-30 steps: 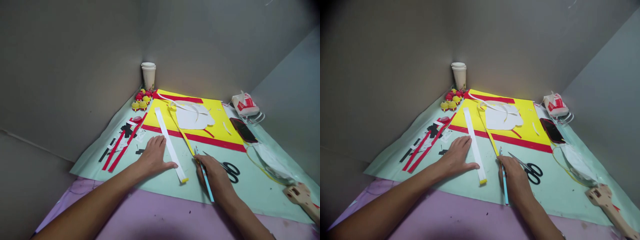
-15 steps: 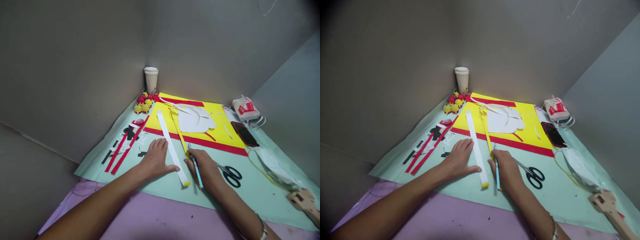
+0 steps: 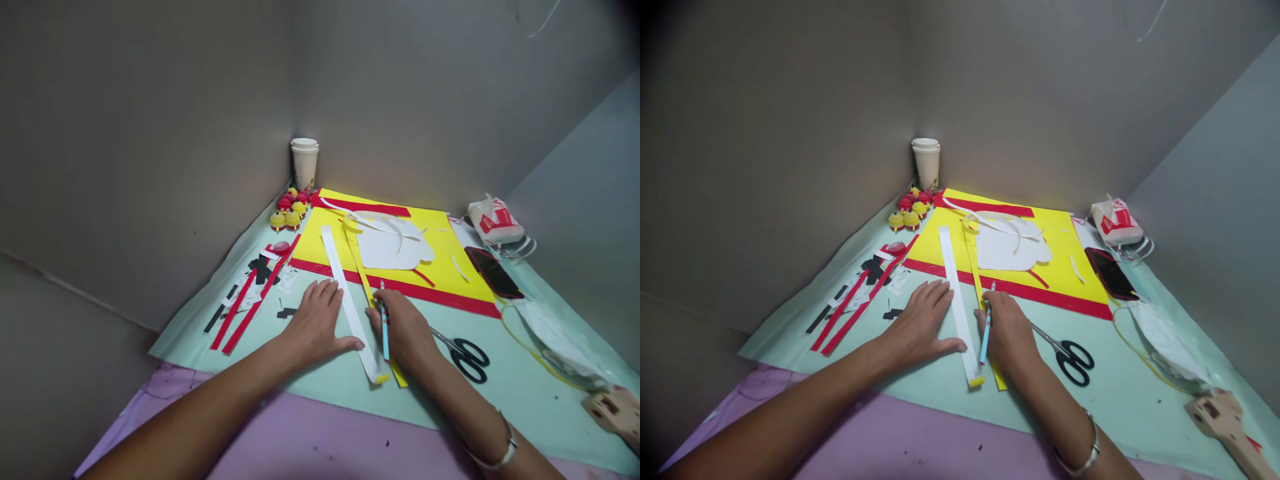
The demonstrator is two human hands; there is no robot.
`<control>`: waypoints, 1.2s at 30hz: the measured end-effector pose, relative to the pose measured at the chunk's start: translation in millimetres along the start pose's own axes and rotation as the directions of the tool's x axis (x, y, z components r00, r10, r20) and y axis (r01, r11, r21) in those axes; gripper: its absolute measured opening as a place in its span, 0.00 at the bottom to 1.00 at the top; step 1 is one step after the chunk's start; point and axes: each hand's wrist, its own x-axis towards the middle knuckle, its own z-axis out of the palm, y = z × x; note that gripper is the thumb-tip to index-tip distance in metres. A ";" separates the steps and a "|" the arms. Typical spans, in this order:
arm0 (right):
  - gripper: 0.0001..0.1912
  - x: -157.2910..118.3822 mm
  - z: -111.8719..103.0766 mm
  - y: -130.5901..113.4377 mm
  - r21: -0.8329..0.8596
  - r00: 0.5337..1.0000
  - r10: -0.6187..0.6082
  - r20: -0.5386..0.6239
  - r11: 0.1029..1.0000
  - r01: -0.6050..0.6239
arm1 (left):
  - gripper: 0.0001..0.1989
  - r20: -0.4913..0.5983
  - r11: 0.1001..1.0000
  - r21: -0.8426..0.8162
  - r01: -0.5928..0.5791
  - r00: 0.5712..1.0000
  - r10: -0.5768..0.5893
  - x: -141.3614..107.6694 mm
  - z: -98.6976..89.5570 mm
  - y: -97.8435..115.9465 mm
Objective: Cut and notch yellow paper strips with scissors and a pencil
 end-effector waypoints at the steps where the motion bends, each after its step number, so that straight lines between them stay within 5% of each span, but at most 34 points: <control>1: 0.12 3.9 0.8 -0.3 0.006 1.000 0.003 0.005 1.000 -0.003 | 0.48 -0.003 1.000 0.001 -0.009 1.000 0.009 -0.2 -0.7 -0.1; 11: 0.08 25.5 2.0 -0.6 0.208 0.985 0.164 0.061 0.963 -0.173 | 0.45 -0.014 0.999 0.003 -0.035 0.999 0.035 1.0 1.2 -4.4; 16: 0.05 23.5 -17.6 -4.6 0.390 0.963 0.212 0.168 0.883 -0.263 | 0.45 -0.002 1.000 -0.002 -0.023 1.000 0.023 1.5 -0.4 -2.4; 18: 0.06 13.3 -33.4 -8.9 0.496 0.946 0.210 0.249 0.811 -0.310 | 0.45 0.006 1.000 0.008 -0.019 1.000 0.019 1.4 -0.9 -1.9; 22: 0.10 -24.3 -56.2 -21.3 0.714 0.876 0.189 0.445 0.516 -0.474 | 0.44 -0.001 1.000 0.015 -0.021 1.000 0.021 0.8 -0.8 -2.3; 28: 0.15 -82.0 -42.2 -36.1 0.706 0.755 0.142 0.640 0.280 -0.651 | 0.45 -0.012 1.000 0.005 -0.013 1.000 0.013 1.9 2.1 -3.4; 32: 0.15 -94.0 -35.4 -34.3 0.691 0.746 0.158 0.647 0.294 -0.661 | 0.45 -0.045 1.000 -0.007 -0.009 0.999 0.009 1.6 3.2 -3.4; 36: 0.12 -94.6 -38.4 -31.3 0.641 0.785 0.202 0.585 0.477 -0.601 | 0.41 -0.060 0.996 -0.032 -0.089 0.994 0.087 -0.7 2.3 -1.3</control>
